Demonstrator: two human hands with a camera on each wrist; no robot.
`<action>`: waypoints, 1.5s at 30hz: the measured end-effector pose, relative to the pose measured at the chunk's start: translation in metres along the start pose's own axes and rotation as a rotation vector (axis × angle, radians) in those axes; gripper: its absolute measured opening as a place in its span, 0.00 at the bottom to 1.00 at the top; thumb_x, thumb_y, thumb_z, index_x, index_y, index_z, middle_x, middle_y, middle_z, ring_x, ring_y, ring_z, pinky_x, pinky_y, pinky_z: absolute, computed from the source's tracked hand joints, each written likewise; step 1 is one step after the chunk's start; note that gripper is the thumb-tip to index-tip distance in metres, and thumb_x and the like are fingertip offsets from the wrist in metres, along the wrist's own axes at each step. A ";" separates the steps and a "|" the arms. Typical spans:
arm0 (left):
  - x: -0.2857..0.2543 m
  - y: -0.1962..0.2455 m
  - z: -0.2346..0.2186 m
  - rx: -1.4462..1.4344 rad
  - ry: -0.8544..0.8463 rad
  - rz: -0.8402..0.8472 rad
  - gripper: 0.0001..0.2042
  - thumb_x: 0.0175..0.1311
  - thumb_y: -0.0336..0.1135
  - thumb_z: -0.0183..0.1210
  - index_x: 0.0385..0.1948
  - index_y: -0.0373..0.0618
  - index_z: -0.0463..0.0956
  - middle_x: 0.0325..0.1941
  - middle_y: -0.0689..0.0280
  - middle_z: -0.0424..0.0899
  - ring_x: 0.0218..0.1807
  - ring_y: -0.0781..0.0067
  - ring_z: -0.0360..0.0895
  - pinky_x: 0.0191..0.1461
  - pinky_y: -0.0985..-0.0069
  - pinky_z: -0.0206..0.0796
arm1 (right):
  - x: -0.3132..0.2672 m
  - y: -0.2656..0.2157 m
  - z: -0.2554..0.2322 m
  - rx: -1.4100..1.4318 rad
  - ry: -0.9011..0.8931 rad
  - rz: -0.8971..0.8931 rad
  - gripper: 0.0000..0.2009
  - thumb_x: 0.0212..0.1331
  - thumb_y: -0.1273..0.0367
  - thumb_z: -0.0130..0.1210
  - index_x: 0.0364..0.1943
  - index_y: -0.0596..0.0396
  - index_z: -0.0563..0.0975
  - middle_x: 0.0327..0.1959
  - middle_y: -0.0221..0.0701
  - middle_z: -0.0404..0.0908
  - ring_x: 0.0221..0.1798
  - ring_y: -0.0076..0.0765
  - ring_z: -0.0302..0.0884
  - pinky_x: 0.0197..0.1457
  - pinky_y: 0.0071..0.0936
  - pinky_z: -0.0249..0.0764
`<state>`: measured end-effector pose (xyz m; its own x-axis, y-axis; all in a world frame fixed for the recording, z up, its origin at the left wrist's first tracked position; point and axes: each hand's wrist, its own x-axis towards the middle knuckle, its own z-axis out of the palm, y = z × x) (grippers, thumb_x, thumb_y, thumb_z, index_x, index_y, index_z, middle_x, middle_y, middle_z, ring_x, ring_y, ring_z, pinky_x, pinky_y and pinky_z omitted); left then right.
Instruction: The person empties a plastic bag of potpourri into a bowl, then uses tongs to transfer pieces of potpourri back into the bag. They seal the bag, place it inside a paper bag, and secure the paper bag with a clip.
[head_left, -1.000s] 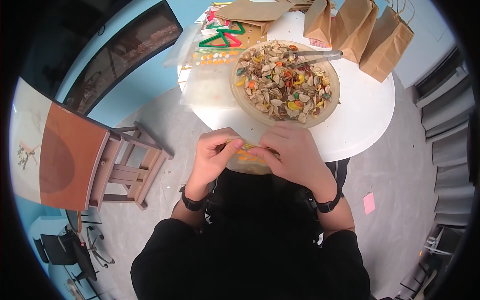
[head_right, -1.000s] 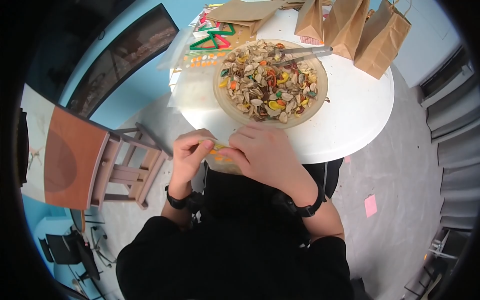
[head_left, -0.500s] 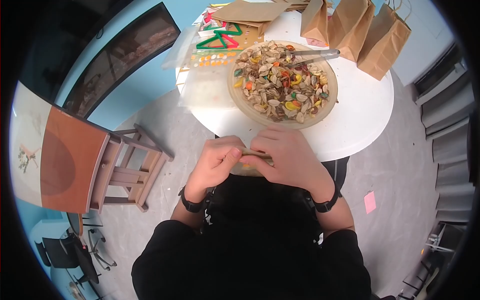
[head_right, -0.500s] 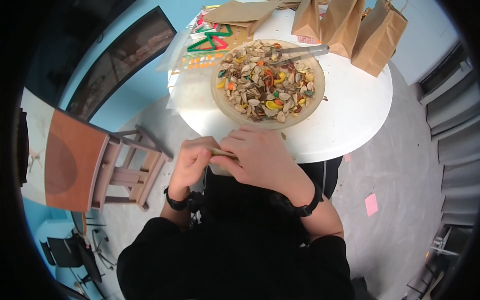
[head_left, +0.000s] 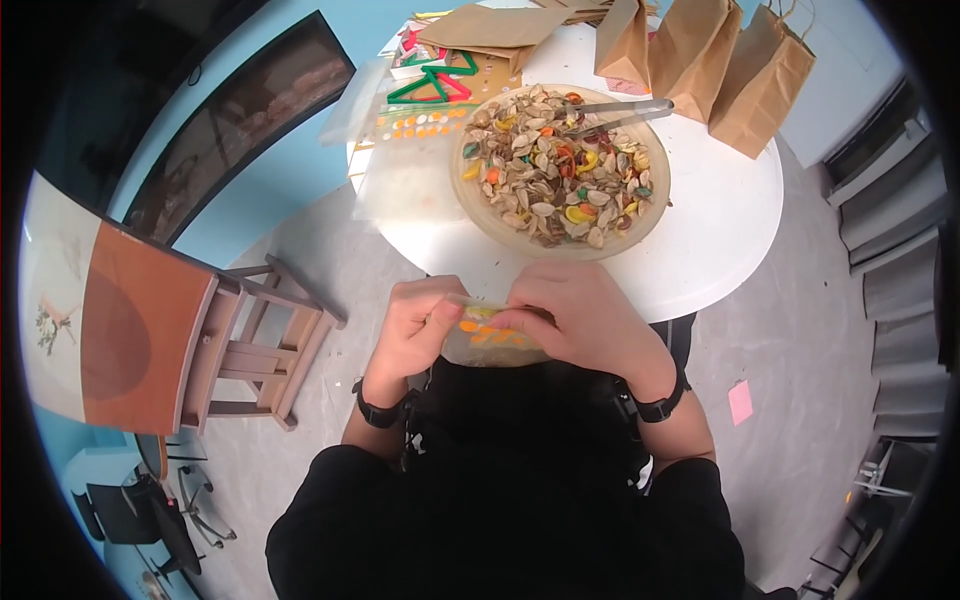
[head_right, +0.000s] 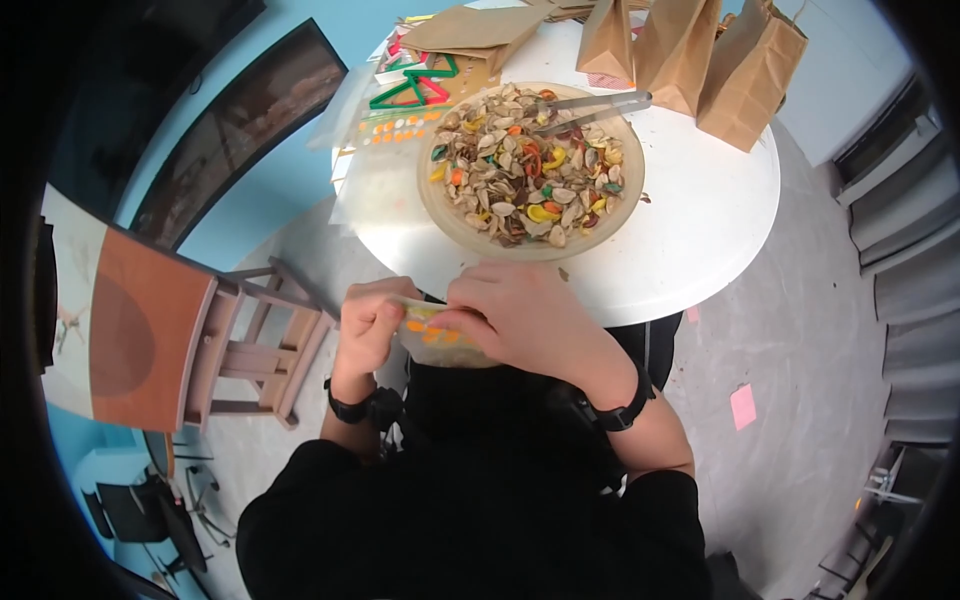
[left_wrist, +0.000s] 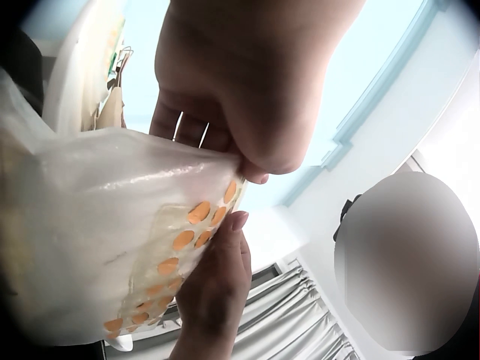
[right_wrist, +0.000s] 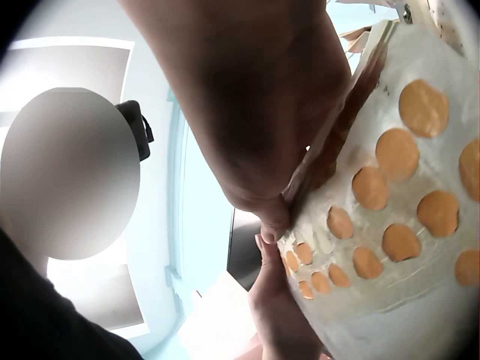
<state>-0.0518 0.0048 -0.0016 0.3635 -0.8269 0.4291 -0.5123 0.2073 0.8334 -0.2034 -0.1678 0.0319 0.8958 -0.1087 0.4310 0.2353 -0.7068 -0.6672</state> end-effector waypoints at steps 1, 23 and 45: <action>-0.002 -0.002 -0.003 -0.014 0.021 -0.006 0.19 0.72 0.40 0.50 0.22 0.35 0.73 0.19 0.62 0.71 0.20 0.66 0.67 0.25 0.73 0.56 | -0.001 0.001 -0.001 0.013 0.005 0.020 0.12 0.54 0.64 0.64 0.23 0.57 0.76 0.21 0.33 0.74 0.28 0.43 0.73 0.31 0.35 0.67; 0.042 0.034 0.046 -0.174 -0.067 0.042 0.18 0.73 0.37 0.50 0.23 0.33 0.75 0.21 0.66 0.75 0.23 0.77 0.68 0.28 0.78 0.58 | -0.116 0.001 -0.083 0.087 0.267 0.335 0.08 0.56 0.71 0.64 0.26 0.60 0.78 0.19 0.37 0.75 0.22 0.38 0.71 0.27 0.28 0.65; 0.208 0.144 0.270 0.158 -1.042 0.352 0.14 0.69 0.39 0.55 0.26 0.38 0.78 0.21 0.62 0.75 0.23 0.70 0.72 0.29 0.74 0.63 | -0.243 0.005 -0.166 0.256 0.240 0.777 0.13 0.63 0.67 0.57 0.46 0.62 0.79 0.27 0.38 0.82 0.28 0.26 0.77 0.34 0.25 0.73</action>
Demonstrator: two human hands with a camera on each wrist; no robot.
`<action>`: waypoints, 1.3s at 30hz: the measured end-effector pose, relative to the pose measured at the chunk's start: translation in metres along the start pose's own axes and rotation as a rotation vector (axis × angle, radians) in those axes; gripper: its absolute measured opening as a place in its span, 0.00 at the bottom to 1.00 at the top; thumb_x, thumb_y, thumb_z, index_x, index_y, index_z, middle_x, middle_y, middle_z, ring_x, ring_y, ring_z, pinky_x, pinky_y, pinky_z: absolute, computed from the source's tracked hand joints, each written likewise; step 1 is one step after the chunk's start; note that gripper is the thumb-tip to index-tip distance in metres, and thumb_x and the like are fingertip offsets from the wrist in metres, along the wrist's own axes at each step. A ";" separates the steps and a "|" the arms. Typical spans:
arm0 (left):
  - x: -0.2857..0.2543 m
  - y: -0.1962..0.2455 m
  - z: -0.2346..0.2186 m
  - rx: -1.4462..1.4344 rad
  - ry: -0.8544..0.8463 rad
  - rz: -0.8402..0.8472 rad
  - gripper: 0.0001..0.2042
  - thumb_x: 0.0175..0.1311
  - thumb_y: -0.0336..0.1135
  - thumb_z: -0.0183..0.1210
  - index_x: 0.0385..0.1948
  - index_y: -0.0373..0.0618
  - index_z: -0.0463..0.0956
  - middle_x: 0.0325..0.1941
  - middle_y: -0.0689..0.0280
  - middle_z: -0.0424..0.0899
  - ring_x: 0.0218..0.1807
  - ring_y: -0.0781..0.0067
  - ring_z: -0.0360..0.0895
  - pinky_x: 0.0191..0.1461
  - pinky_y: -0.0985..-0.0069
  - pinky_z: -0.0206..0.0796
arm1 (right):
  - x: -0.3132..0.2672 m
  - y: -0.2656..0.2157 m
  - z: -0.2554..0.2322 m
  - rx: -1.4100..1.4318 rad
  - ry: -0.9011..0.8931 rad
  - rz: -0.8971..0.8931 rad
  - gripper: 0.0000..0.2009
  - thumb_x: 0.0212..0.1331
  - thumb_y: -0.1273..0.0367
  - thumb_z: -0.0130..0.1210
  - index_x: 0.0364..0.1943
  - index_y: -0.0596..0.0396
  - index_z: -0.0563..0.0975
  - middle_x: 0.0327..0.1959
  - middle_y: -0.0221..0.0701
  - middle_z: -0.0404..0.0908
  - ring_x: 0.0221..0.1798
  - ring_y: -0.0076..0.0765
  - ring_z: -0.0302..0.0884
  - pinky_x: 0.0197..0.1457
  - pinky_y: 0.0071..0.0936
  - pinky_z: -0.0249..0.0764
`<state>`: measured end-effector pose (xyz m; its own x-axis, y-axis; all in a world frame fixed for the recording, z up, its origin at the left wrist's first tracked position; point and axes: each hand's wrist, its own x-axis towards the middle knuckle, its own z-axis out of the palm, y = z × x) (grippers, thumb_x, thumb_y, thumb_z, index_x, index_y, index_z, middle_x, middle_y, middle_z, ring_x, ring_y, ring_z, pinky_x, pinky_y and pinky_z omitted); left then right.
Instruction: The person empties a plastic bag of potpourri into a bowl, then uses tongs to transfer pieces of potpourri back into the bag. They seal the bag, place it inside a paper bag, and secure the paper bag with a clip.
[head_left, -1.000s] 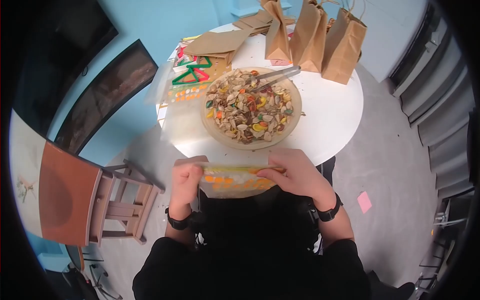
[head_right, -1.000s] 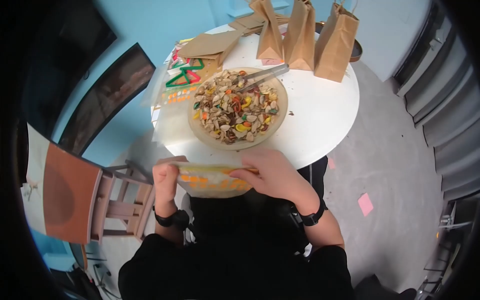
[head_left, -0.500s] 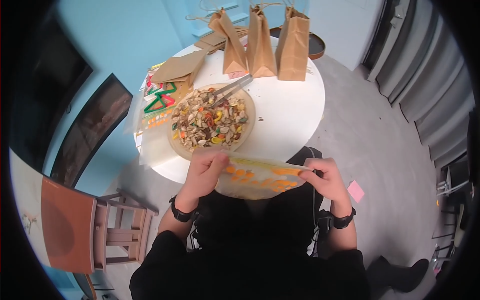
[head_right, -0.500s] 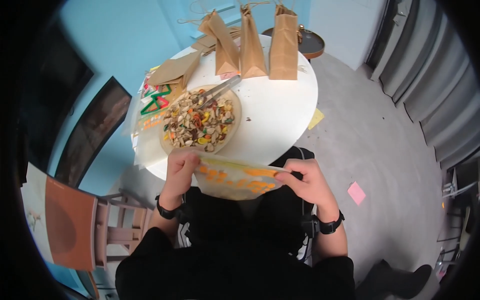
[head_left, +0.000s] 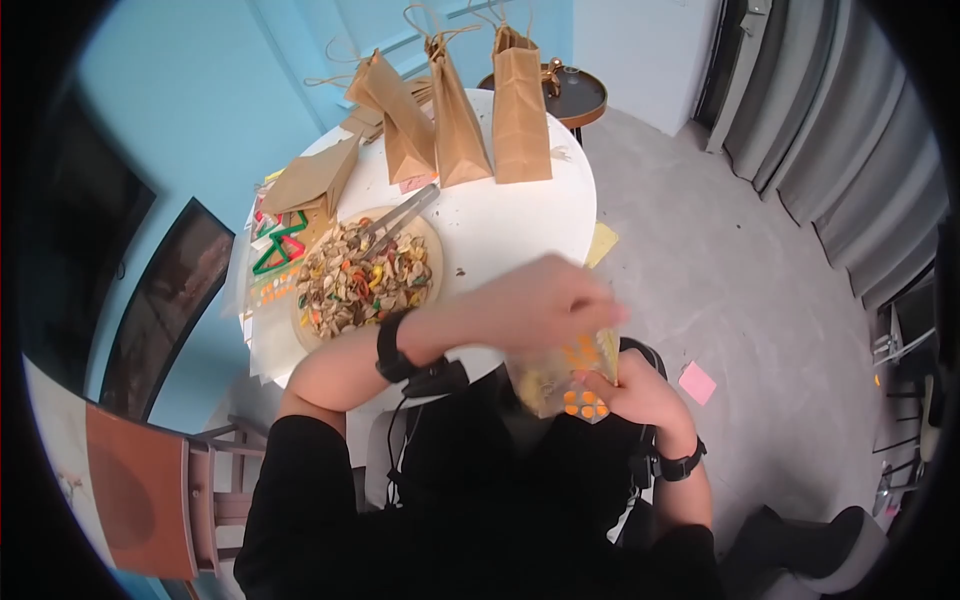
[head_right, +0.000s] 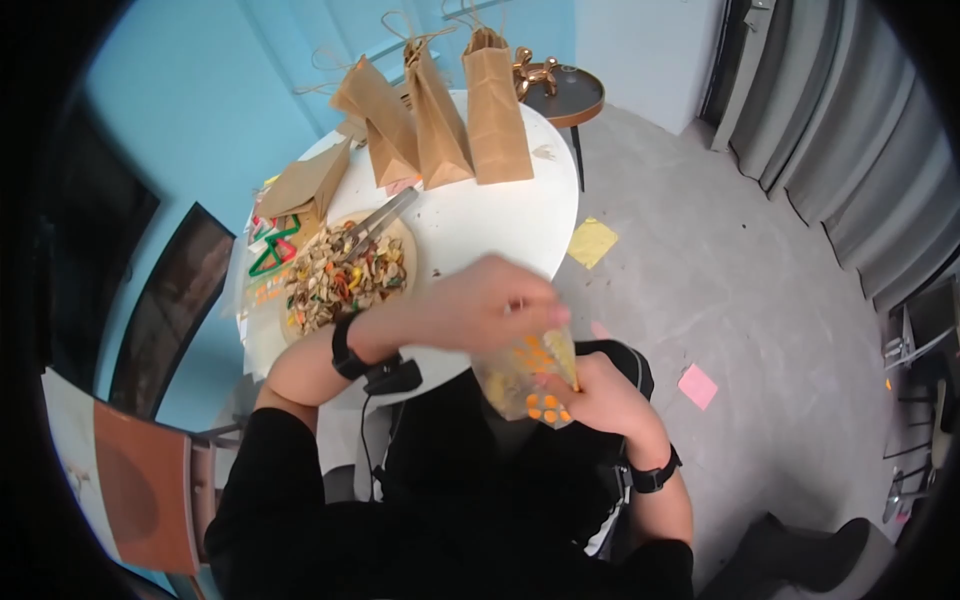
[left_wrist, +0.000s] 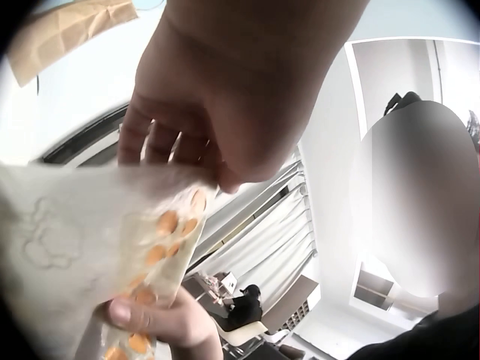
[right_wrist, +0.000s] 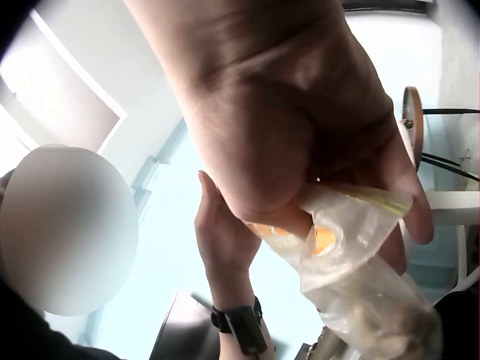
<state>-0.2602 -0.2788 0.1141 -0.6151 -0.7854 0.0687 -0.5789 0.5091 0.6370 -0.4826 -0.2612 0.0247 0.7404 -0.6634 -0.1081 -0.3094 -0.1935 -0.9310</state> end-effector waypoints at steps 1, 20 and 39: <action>0.016 -0.010 -0.011 -0.015 0.154 0.032 0.13 0.68 0.40 0.56 0.30 0.39 0.79 0.25 0.62 0.78 0.27 0.71 0.75 0.32 0.74 0.66 | -0.001 0.010 0.000 0.041 0.070 0.058 0.12 0.66 0.67 0.54 0.45 0.62 0.79 0.25 0.36 0.81 0.28 0.26 0.76 0.33 0.24 0.72; 0.171 -0.181 -0.224 -0.125 0.560 -0.951 0.11 0.60 0.40 0.55 0.23 0.45 0.78 0.27 0.63 0.85 0.20 0.78 0.81 0.20 0.80 0.68 | -0.113 0.082 -0.009 0.490 0.683 0.331 0.13 0.71 0.66 0.47 0.43 0.65 0.77 0.33 0.29 0.81 0.34 0.21 0.78 0.38 0.21 0.73; 0.063 -0.001 -0.105 0.152 0.433 -0.342 0.19 0.56 0.24 0.42 0.49 0.33 0.75 0.18 0.51 0.79 0.18 0.61 0.81 0.21 0.69 0.72 | -0.115 0.011 -0.033 0.448 1.156 -0.128 0.19 0.69 0.65 0.49 0.58 0.62 0.69 0.52 0.34 0.76 0.52 0.28 0.75 0.55 0.28 0.72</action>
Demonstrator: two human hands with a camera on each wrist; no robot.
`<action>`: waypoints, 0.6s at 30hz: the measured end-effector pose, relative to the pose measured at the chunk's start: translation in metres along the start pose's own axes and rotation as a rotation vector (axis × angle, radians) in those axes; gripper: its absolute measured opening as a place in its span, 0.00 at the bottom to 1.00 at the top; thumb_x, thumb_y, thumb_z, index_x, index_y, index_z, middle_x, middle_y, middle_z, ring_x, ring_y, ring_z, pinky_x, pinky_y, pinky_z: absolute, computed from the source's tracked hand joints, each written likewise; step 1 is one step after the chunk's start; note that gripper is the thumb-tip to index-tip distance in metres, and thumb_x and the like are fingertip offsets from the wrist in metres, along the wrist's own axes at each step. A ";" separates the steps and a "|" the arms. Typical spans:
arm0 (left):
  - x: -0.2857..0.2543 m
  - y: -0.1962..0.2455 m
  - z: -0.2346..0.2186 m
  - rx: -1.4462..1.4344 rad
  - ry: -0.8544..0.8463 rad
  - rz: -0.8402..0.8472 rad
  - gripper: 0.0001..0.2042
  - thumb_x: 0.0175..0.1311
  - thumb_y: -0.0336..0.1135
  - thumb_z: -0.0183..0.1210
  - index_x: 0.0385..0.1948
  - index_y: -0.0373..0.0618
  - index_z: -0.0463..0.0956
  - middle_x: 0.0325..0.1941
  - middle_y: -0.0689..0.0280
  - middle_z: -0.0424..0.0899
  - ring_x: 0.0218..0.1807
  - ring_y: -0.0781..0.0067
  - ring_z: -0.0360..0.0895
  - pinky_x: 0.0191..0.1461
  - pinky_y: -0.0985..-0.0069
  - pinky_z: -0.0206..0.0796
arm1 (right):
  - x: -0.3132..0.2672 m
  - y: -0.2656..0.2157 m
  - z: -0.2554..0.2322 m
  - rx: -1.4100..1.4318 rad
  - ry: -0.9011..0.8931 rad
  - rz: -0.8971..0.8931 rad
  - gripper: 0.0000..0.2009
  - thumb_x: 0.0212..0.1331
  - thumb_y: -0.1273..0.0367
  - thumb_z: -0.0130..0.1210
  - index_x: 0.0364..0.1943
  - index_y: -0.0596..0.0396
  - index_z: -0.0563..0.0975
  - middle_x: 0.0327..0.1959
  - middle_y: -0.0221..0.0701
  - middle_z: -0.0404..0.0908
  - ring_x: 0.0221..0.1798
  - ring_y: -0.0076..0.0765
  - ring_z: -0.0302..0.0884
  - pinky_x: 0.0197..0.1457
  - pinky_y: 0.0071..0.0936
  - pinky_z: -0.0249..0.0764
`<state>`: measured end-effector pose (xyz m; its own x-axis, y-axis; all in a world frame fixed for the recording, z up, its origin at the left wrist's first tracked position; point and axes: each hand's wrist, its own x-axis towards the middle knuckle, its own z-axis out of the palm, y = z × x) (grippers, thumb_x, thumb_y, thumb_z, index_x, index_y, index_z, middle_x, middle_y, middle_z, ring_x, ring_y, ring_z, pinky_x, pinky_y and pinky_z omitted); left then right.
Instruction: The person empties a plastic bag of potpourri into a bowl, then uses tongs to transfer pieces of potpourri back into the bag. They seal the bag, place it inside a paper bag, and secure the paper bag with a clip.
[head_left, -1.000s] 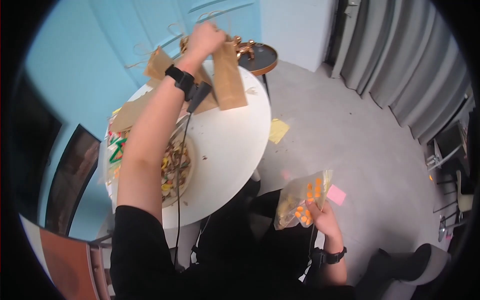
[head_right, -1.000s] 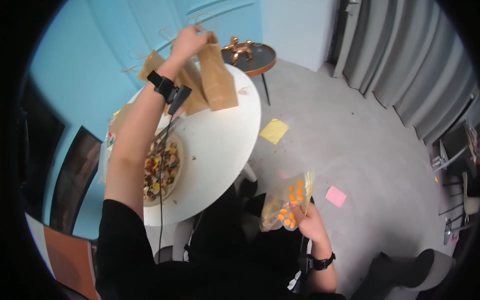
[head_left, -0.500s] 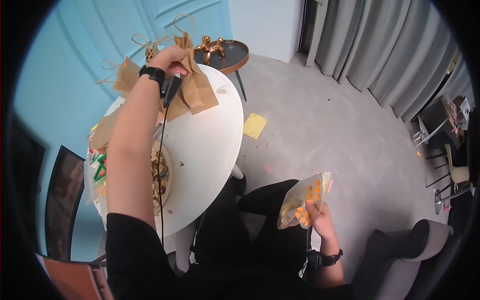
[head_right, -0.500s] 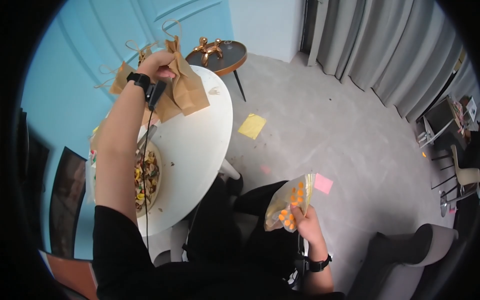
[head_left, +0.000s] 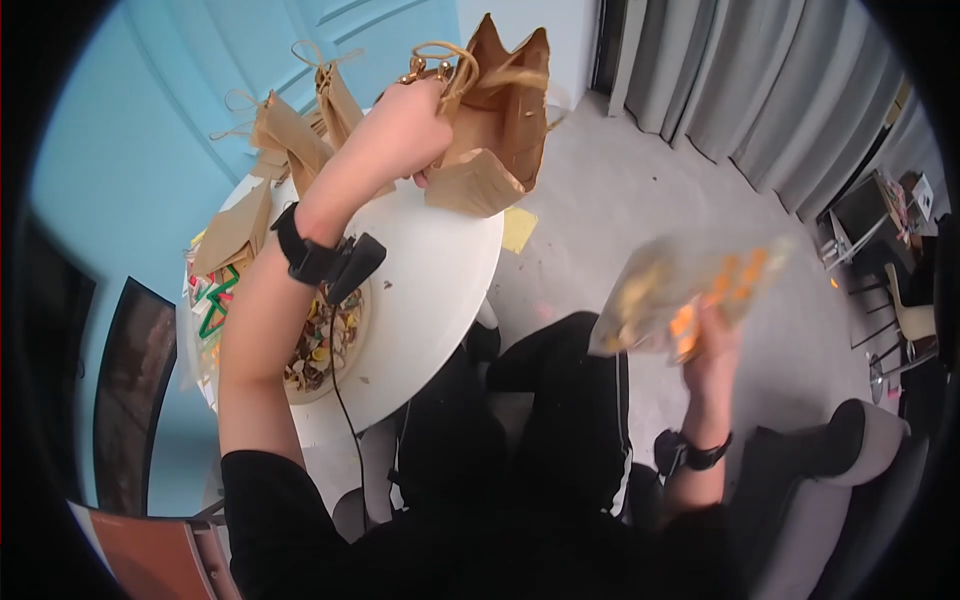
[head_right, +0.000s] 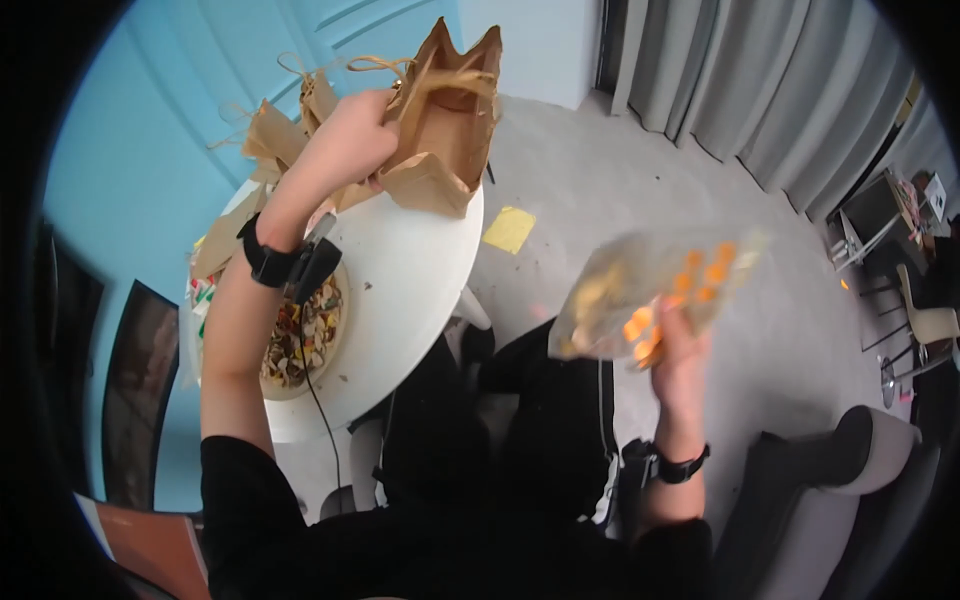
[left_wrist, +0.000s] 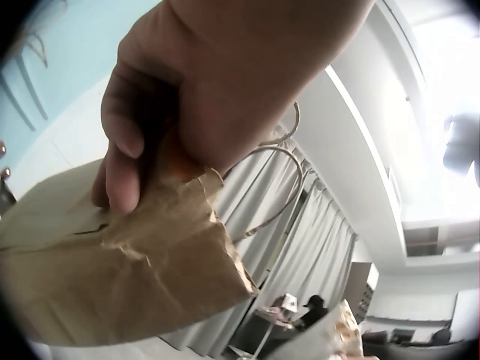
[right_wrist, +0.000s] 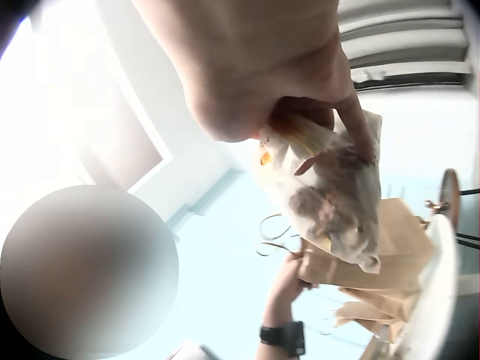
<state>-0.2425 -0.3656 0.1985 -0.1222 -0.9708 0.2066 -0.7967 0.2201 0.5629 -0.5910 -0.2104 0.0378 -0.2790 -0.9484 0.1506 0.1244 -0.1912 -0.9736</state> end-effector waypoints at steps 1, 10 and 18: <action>-0.016 0.005 0.001 0.028 0.028 0.070 0.19 0.57 0.25 0.43 0.50 0.34 0.74 0.18 0.51 0.79 0.17 0.61 0.80 0.21 0.68 0.71 | 0.003 -0.020 0.001 0.155 0.002 -0.138 0.20 0.70 0.64 0.48 0.59 0.62 0.69 0.53 0.35 0.76 0.53 0.30 0.76 0.57 0.30 0.72; -0.107 0.037 0.021 -0.066 -0.046 0.197 0.13 0.57 0.27 0.46 0.42 0.31 0.71 0.23 0.47 0.79 0.23 0.49 0.79 0.30 0.60 0.73 | 0.032 -0.126 0.149 -0.263 0.130 -1.018 0.16 0.68 0.66 0.48 0.54 0.63 0.74 0.48 0.35 0.79 0.50 0.36 0.76 0.54 0.31 0.70; -0.121 -0.025 -0.001 -0.545 -0.105 -0.083 0.17 0.63 0.30 0.48 0.51 0.33 0.74 0.22 0.65 0.79 0.15 0.78 0.74 0.14 0.80 0.61 | 0.005 -0.078 0.150 -0.473 -0.334 -0.269 0.13 0.69 0.66 0.48 0.36 0.65 0.76 0.22 0.31 0.77 0.28 0.22 0.71 0.34 0.27 0.71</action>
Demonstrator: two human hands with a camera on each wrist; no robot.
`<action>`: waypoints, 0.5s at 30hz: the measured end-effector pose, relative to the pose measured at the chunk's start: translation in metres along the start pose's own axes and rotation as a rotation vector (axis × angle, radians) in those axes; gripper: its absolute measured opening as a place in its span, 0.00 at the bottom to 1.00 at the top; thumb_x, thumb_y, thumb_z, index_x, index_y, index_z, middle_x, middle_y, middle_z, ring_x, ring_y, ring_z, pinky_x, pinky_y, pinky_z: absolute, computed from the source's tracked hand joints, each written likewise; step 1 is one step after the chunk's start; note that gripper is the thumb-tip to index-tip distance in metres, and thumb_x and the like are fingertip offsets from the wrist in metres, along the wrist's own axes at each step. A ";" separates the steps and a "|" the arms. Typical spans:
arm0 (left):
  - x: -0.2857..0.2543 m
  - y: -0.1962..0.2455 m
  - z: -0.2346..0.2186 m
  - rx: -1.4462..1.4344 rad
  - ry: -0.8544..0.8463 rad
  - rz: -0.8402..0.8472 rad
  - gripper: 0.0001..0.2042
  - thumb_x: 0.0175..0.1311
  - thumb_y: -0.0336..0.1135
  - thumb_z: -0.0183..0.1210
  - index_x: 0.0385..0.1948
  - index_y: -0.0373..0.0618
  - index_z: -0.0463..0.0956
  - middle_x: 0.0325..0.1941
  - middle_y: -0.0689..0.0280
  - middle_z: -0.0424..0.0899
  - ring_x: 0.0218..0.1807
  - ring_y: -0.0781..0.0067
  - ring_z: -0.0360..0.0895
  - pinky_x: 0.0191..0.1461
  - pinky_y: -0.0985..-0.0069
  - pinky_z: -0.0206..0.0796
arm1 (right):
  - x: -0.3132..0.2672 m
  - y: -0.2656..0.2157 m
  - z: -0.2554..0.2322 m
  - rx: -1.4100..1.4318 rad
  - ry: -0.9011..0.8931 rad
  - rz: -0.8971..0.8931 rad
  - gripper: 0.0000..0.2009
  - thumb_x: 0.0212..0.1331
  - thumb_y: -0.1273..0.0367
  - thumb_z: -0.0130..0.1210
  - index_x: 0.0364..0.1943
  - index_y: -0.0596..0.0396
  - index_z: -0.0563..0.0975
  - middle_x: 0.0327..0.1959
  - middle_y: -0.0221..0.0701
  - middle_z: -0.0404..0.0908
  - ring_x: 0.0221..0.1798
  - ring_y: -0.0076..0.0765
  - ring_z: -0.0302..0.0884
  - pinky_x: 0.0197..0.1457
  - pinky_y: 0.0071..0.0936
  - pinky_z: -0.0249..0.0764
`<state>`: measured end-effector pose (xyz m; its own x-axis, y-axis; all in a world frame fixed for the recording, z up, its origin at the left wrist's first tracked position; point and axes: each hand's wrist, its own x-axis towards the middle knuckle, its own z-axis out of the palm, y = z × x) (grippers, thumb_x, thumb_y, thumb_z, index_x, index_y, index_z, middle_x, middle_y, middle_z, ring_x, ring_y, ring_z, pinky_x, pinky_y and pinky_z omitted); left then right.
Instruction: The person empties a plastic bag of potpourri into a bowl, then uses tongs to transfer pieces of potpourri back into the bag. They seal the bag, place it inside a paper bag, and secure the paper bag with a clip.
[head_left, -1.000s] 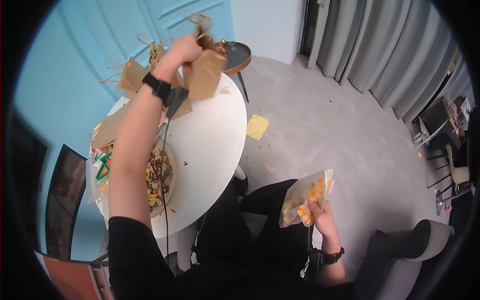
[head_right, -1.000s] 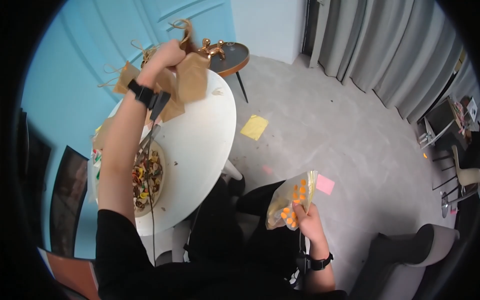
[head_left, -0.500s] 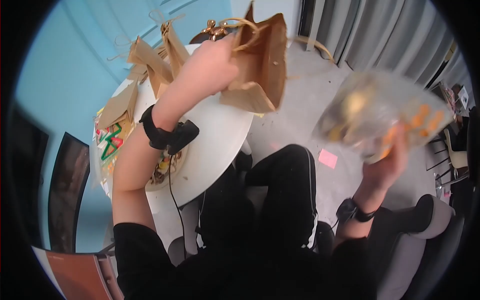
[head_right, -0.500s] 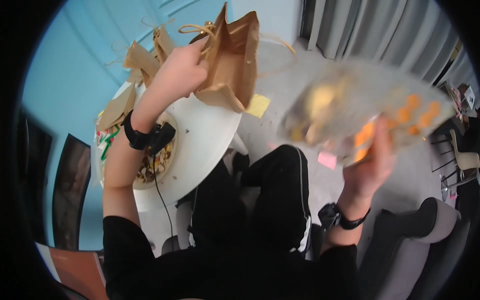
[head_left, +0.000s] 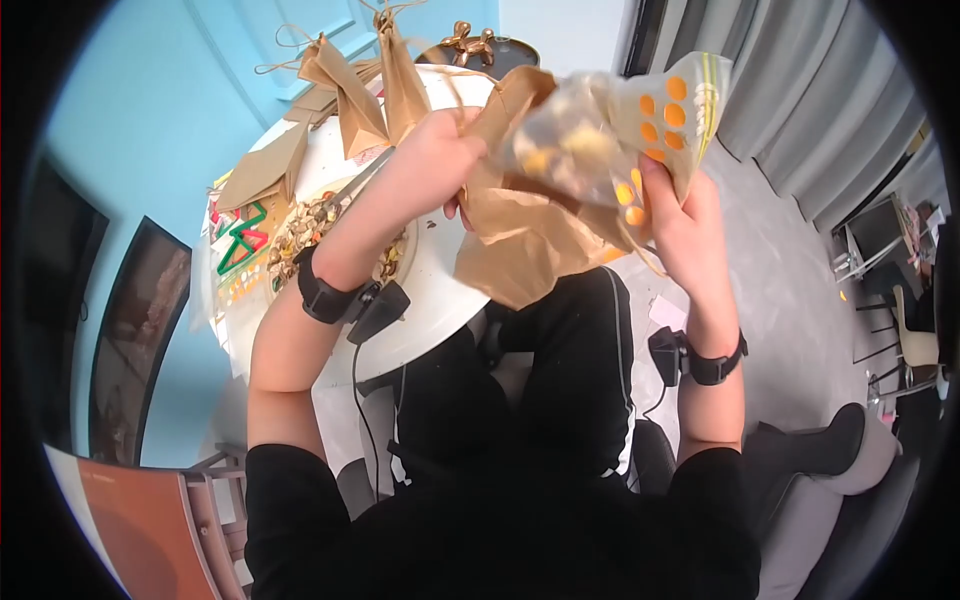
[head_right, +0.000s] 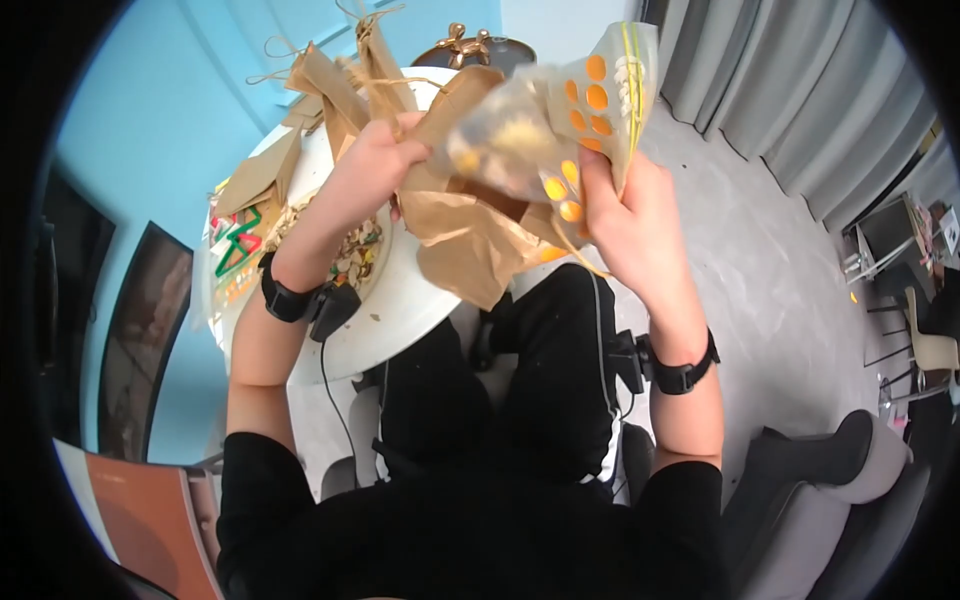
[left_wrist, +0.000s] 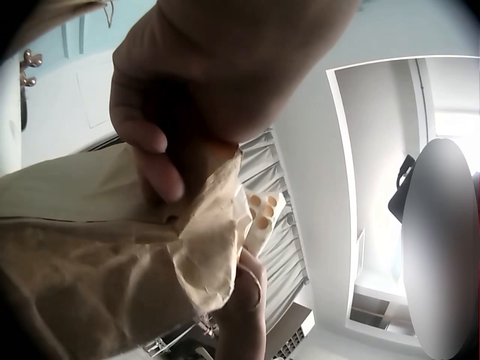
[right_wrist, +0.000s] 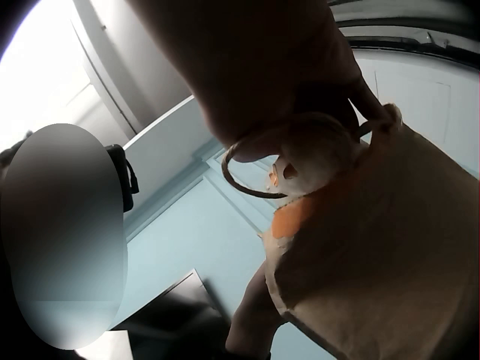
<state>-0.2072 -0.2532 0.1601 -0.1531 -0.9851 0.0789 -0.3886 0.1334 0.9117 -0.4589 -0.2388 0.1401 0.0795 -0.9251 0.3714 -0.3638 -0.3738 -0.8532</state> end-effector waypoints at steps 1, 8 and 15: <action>0.000 -0.001 -0.005 0.031 0.016 -0.026 0.17 0.62 0.30 0.48 0.52 0.33 0.73 0.23 0.66 0.79 0.17 0.80 0.73 0.15 0.80 0.61 | -0.001 -0.003 -0.004 -0.042 -0.049 0.089 0.14 0.68 0.64 0.48 0.36 0.65 0.76 0.20 0.32 0.75 0.25 0.23 0.71 0.32 0.28 0.70; 0.005 -0.022 -0.014 -0.009 -0.001 -0.056 0.21 0.62 0.31 0.51 0.58 0.33 0.71 0.37 0.63 0.82 0.33 0.79 0.79 0.31 0.80 0.70 | 0.004 -0.019 -0.004 0.009 -0.224 -0.363 0.30 0.60 0.48 0.57 0.52 0.63 0.73 0.25 0.30 0.75 0.28 0.22 0.71 0.34 0.24 0.68; 0.002 -0.022 -0.024 -0.110 0.062 -0.044 0.24 0.61 0.32 0.56 0.60 0.34 0.69 0.54 0.59 0.78 0.53 0.75 0.76 0.53 0.80 0.69 | 0.024 0.002 -0.015 0.569 0.030 -0.532 0.38 0.66 0.41 0.38 0.58 0.68 0.68 0.24 0.23 0.65 0.30 0.22 0.62 0.50 0.29 0.67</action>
<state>-0.1771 -0.2612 0.1496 -0.0804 -0.9950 0.0599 -0.2909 0.0809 0.9533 -0.4714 -0.2607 0.1528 0.0821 -0.6123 0.7863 0.2488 -0.7514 -0.6111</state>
